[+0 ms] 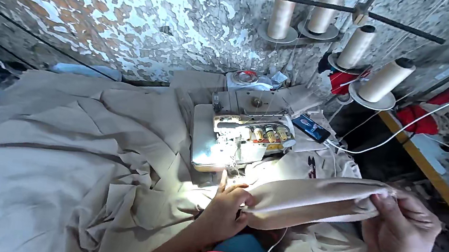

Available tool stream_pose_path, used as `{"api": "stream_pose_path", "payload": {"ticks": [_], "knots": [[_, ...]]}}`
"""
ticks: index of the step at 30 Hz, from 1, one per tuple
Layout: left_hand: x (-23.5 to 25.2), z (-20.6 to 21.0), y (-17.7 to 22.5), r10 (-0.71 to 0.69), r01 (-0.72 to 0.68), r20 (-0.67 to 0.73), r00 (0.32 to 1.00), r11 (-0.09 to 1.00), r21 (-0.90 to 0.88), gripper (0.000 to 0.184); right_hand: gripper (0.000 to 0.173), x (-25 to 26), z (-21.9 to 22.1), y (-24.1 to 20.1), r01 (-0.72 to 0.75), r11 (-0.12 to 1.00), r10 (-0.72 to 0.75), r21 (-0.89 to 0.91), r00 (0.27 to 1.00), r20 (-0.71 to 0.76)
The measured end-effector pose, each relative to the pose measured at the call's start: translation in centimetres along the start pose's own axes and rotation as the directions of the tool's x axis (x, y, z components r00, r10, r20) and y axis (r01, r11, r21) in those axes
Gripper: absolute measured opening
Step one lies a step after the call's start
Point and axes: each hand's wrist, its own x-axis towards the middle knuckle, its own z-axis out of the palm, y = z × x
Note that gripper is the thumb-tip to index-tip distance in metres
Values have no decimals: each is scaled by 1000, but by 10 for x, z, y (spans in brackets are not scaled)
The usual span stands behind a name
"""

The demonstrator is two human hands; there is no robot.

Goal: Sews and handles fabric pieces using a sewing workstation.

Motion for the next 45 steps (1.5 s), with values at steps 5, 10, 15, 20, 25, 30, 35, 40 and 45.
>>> {"api": "stream_pose_path", "payload": {"ticks": [5, 10, 15, 20, 25, 30, 35, 40, 45], "knots": [[6, 7, -7, -93, 98, 30, 995, 970, -221, 14, 10, 2, 9, -3, 16, 1000, -14, -20, 998, 58], [12, -1, -1, -217, 181, -16, 976, 852, -491, 18, 10, 2, 3, -1, -11, 1000, 10, 13, 995, 100], [31, -35, 23, -570, 121, -157, 806, 419, -900, 37, 11, -38, 3, 32, -310, 950, 281, -31, 810, 514], [25, -63, 28, -547, 141, -17, 837, 245, -959, 37, 10, -63, 2, 64, -546, 808, 423, 222, 800, 426], [0, -38, 18, -279, 423, 359, 891, 217, -880, 27, 18, -35, -15, 54, -395, 558, 350, 730, 910, 224], [-4, -37, 18, 41, 524, 549, 835, 244, -816, 15, 23, -23, -23, 46, -361, 458, 201, 812, 932, 301], [8, -29, 18, 4, 436, 633, 774, 722, -538, 24, 20, -28, -25, 52, -385, 537, 187, 750, 922, 340], [9, -28, 14, -28, 430, 625, 780, 750, -503, 29, 22, -26, -35, 56, -340, 641, 85, 688, 922, 377], [13, -27, 20, -70, 365, 527, 847, 796, -482, 28, 21, -27, -35, 56, -338, 642, 153, 688, 936, 318]]}}
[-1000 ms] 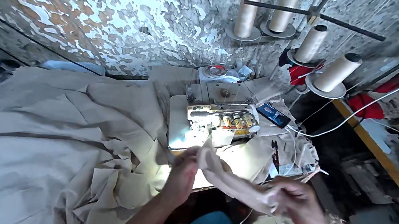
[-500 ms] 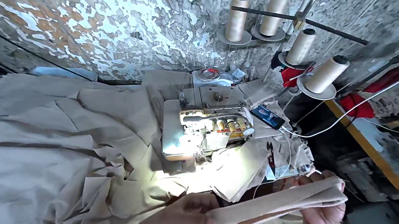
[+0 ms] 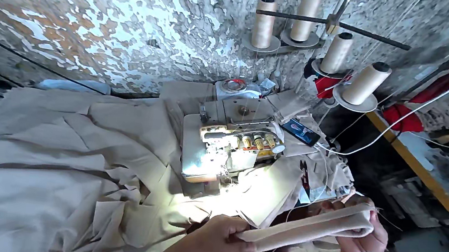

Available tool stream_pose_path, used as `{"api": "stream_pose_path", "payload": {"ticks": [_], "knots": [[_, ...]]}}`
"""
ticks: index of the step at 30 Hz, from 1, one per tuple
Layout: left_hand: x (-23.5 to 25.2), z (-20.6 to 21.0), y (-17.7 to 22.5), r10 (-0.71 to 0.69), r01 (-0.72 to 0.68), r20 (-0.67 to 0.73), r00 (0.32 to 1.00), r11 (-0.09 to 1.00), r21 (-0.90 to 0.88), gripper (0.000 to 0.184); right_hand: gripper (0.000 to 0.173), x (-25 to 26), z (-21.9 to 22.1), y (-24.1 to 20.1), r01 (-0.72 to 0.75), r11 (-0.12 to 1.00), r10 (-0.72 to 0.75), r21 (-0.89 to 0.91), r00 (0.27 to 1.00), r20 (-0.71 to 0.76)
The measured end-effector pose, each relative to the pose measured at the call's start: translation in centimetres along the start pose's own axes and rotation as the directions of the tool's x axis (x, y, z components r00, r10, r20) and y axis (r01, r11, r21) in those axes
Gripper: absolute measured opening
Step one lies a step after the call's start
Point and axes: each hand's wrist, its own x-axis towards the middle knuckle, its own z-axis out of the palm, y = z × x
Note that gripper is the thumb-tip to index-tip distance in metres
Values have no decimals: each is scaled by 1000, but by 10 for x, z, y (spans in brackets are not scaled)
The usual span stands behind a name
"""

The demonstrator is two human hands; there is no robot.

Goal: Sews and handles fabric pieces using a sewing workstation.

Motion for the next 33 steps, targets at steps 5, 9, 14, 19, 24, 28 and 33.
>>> {"api": "stream_pose_path", "payload": {"ticks": [5, 9, 14, 19, 24, 28, 33], "knots": [[1, -2, -9, 27, -42, 79, 996, 980, 192, 26, 16, 2, 3, 1, 39, 998, -33, 40, 991, -133], [-1, -3, -6, -100, 58, 163, 981, 968, 243, 35, 16, 3, -1, 1, 30, 1000, -29, 10, 999, -45], [-12, -2, 13, -160, 124, -114, 981, 955, -269, 23, 16, -6, -8, 5, -48, 991, 58, -124, 995, 80], [-14, -25, 31, 244, -525, -506, 827, 655, -543, 17, 10, -33, 0, 54, -429, 854, 516, -295, 774, 366], [-30, -19, 42, 111, -361, -358, 927, 519, -775, 23, 15, -41, 6, 72, -449, 888, 456, -97, 832, 317], [-46, -16, 24, -154, 115, -33, 987, 849, -515, 20, 22, -22, -14, 43, -172, 979, 168, 111, 985, 44], [-29, -15, 0, -330, 372, 358, 873, 927, -51, 34, 16, 5, -8, 21, -44, 996, 17, 79, 948, 317]]}}
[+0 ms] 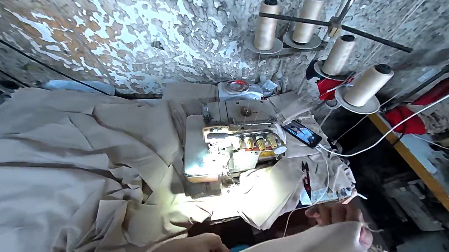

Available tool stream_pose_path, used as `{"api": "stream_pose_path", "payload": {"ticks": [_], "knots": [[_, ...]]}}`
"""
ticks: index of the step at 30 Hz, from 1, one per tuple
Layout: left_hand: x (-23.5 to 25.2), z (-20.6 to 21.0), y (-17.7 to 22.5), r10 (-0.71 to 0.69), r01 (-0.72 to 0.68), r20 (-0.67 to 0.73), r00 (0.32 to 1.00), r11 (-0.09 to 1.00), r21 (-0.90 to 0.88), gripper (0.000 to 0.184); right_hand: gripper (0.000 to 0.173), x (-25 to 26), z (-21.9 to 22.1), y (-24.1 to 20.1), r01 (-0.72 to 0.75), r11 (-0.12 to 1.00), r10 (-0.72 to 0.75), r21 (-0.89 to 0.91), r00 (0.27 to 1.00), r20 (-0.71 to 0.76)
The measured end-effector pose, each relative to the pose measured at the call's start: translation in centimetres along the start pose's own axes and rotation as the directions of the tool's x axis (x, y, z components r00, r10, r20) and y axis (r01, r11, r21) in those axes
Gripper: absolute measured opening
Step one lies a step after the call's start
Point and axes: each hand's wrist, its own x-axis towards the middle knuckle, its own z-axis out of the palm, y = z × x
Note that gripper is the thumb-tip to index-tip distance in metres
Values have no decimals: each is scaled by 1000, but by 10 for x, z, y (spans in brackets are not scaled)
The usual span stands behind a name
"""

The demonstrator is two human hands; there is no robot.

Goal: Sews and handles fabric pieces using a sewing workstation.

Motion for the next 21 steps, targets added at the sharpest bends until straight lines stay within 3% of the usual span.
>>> {"api": "stream_pose_path", "payload": {"ticks": [3, 6, 9, 12, 14, 16, 18, 20, 21], "knots": [[9, -3, 7, 3, -4, 18, 1000, 997, 82, 34, 17, 5, 12, 4, 15, 1000, -14, 14, 1000, -17], [6, -2, 10, 336, -335, -91, 938, 942, 20, 35, 19, -5, -2, 9, -61, 997, 61, -43, 998, -10], [1, -1, 20, 641, -643, -328, 694, 757, 118, 34, 17, -14, 2, 22, -249, 966, 251, -75, 968, 20], [-3, -8, 30, 682, -739, -559, 472, 652, 170, 17, 17, -28, 11, 41, -382, 923, 380, 39, 924, 34], [-9, -14, 33, 660, -817, -634, 403, 572, 76, 16, 17, -37, 14, 51, -398, 904, 395, 156, 917, 50], [-16, -19, 32, 654, -881, -646, 394, 469, -62, 18, 19, -44, 14, 58, -388, 889, 386, 242, 921, 60], [-20, -20, 27, 644, -900, -636, 426, 371, -227, 21, 20, -49, 13, 58, -372, 879, 377, 298, 925, 42], [-25, -21, 18, 646, -863, -572, 505, 400, -310, 21, 21, -52, 6, 53, -322, 894, 340, 311, 941, -4], [-29, -22, 13, 636, -826, -530, 562, 469, -313, 20, 22, -53, 2, 48, -285, 908, 310, 306, 950, -35]]}}
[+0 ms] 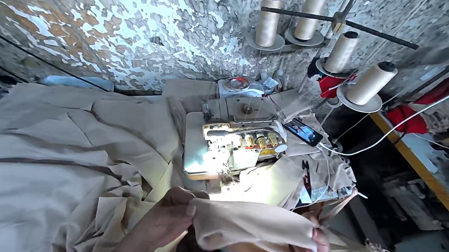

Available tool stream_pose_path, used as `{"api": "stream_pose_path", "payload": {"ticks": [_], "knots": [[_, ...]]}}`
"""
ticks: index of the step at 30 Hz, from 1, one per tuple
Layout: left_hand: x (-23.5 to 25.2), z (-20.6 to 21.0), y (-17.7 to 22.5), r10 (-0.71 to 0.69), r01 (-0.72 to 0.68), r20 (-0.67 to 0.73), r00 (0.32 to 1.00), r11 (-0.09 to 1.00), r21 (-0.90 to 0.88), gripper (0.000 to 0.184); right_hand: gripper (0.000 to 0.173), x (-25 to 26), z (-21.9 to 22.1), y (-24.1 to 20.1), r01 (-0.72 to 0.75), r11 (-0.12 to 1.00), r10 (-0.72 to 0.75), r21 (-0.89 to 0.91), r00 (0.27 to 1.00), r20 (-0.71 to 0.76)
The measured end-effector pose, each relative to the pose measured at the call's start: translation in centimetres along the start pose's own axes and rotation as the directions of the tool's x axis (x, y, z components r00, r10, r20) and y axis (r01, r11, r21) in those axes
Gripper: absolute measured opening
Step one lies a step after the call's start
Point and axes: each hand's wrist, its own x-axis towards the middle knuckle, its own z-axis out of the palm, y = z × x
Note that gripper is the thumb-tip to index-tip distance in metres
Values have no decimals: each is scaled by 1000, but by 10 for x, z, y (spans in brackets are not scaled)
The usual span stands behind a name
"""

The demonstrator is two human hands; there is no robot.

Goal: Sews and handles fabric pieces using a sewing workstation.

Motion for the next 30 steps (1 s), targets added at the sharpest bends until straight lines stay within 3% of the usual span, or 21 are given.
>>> {"api": "stream_pose_path", "payload": {"ticks": [2, 5, 7, 9, 13, 16, 18, 20, 23, 27, 30], "knots": [[-9, -2, 1, -210, 210, -14, 978, 962, 174, 15, 27, 0, 0, -14, 77, 996, -75, 35, 996, -41], [-17, -4, -10, -584, 538, -30, 811, 725, 429, 17, 28, 6, 6, -32, 192, 980, -185, 52, 976, -112], [-16, -5, -25, -699, 634, -21, 715, 635, 441, 16, 27, 10, 7, -40, 228, 973, -222, 42, 969, -111], [-19, -10, -35, -706, 644, 42, 707, 667, 374, 16, 27, 14, 9, -44, 233, 972, -229, 43, 969, -91], [-15, -5, -34, -571, 497, 240, 785, 812, 305, 30, 25, 19, 11, -43, 147, 988, -146, 38, 988, -40], [-8, 10, -31, -277, 241, 161, 947, 947, 214, 23, 24, 20, 16, -23, -16, 997, 5, -76, 990, -140], [2, 19, -27, -22, 15, 46, 999, 990, 142, 18, 20, 20, 21, 3, -173, 980, 149, -95, 964, -222], [14, 22, -19, 141, -125, -135, 981, 985, 120, 17, 18, 15, 21, 31, -304, 953, 297, 5, 929, -220], [31, 14, -9, 194, -164, -264, 945, 978, 132, 15, 17, 7, 24, 63, -354, 907, 394, 226, 904, -164], [39, 3, -11, 226, -157, -489, 843, 971, 178, 21, 20, 12, 23, 66, -276, 859, 338, 430, 938, -72], [43, -2, -11, 226, -202, -647, 728, 973, 114, 32, 18, 20, 28, 57, -212, 852, 312, 478, 940, -139]]}}
